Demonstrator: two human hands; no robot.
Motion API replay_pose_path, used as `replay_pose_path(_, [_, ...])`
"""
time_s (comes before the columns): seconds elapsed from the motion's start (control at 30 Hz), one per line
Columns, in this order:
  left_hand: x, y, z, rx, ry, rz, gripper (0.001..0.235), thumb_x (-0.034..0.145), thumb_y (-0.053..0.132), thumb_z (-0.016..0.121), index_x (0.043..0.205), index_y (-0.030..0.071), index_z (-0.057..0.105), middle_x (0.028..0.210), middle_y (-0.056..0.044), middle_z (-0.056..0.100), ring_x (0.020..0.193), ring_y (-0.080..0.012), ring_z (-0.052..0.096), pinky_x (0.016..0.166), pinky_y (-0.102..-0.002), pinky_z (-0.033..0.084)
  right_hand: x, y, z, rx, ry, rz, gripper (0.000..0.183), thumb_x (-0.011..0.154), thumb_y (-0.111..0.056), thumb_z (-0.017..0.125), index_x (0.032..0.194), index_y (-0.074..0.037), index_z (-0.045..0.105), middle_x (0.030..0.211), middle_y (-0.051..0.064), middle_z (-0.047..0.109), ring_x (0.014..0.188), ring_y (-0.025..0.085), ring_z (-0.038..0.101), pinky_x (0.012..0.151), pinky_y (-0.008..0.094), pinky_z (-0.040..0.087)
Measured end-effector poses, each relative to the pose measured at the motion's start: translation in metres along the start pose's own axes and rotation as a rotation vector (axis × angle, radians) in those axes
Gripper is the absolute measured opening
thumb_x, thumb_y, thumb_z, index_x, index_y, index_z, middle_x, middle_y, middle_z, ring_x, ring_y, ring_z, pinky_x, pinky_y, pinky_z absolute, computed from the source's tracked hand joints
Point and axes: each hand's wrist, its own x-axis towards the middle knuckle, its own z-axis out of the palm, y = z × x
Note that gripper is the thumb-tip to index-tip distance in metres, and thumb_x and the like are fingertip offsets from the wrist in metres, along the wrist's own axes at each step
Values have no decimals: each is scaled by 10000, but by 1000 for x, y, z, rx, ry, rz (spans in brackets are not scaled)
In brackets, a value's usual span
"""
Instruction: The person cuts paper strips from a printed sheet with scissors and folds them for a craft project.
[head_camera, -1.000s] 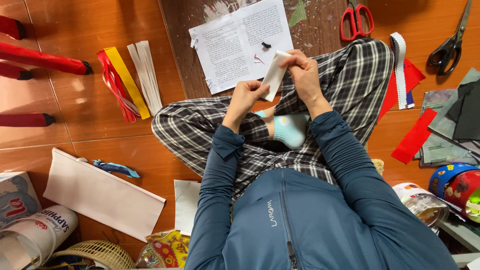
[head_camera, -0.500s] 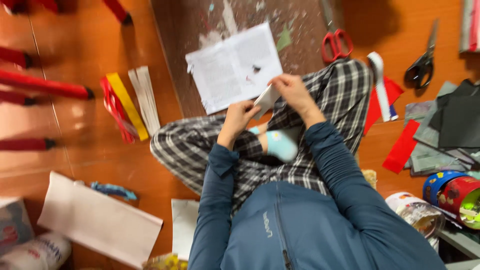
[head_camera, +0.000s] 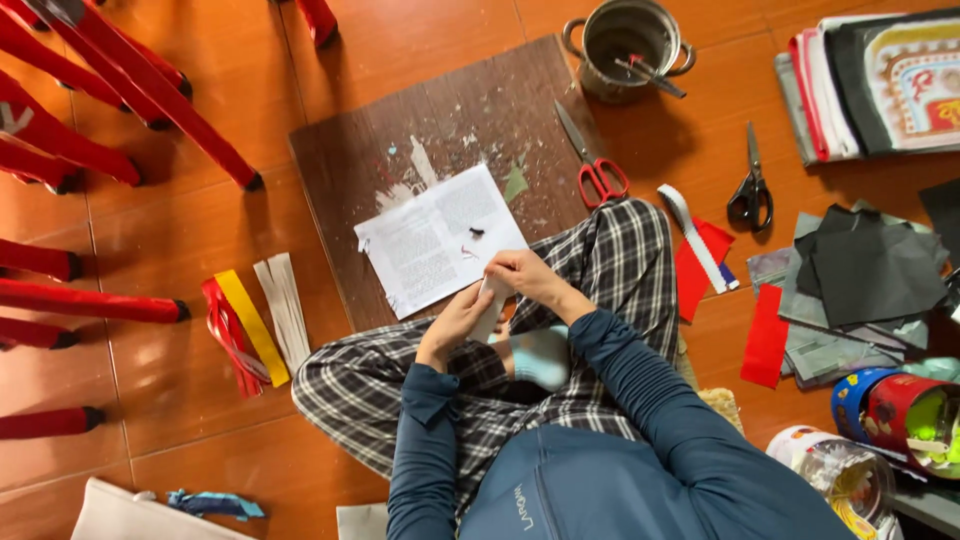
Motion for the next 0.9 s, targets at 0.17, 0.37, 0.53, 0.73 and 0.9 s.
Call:
replay_pose_path(0.17, [-5, 1, 2, 46, 17, 23, 395, 1172, 312, 537, 1388, 10, 671, 1103, -276, 753, 1044, -301, 709, 905, -528, 587, 2, -10, 0, -177, 6, 27, 259, 1062, -284, 734, 876, -110, 781, 729, 52, 719, 720, 162, 637, 707, 349, 539])
replay_pose_path(0.37, [-1, 12, 6, -292, 89, -135, 412, 1141, 408, 598, 1455, 144, 635, 1038, -94, 738, 863, -146, 716, 665, -365, 661, 8, 0, -1, -200, -42, 4, 276, 1041, -342, 740, 807, -210, 801, 652, -14, 719, 657, 135, 663, 663, 298, 535])
replay_pose_path(0.53, [5, 37, -11, -241, 110, -190, 688, 1125, 647, 501, 1664, 220, 507, 1401, -258, 649, 1105, -278, 675, 814, -565, 657, 35, 42, -28, -315, -199, -92, 407, 1058, -528, 641, 896, -181, 783, 837, 127, 793, 834, 364, 756, 763, 447, 572])
replay_pose_path(0.73, [-4, 33, -63, 25, 347, -442, 1050, 1112, 762, 232, 1660, -125, 358, 1675, -428, 357, 1585, -536, 341, 1339, -617, 189, 69, 104, -173, -771, 75, 146, 314, 1024, -353, 729, 1127, -64, 797, 1106, 248, 807, 1065, 525, 736, 897, 608, 624])
replay_pose_path(0.9, [37, -86, -103, -476, 536, -161, 594, 1199, 331, 362, 1731, 94, 241, 1029, -354, 713, 775, -418, 764, 675, -563, 683, 105, 188, -214, -932, 275, 790, 575, 970, -270, 762, 1461, -184, 475, 1419, 218, 511, 1327, 485, 560, 972, 690, 577])
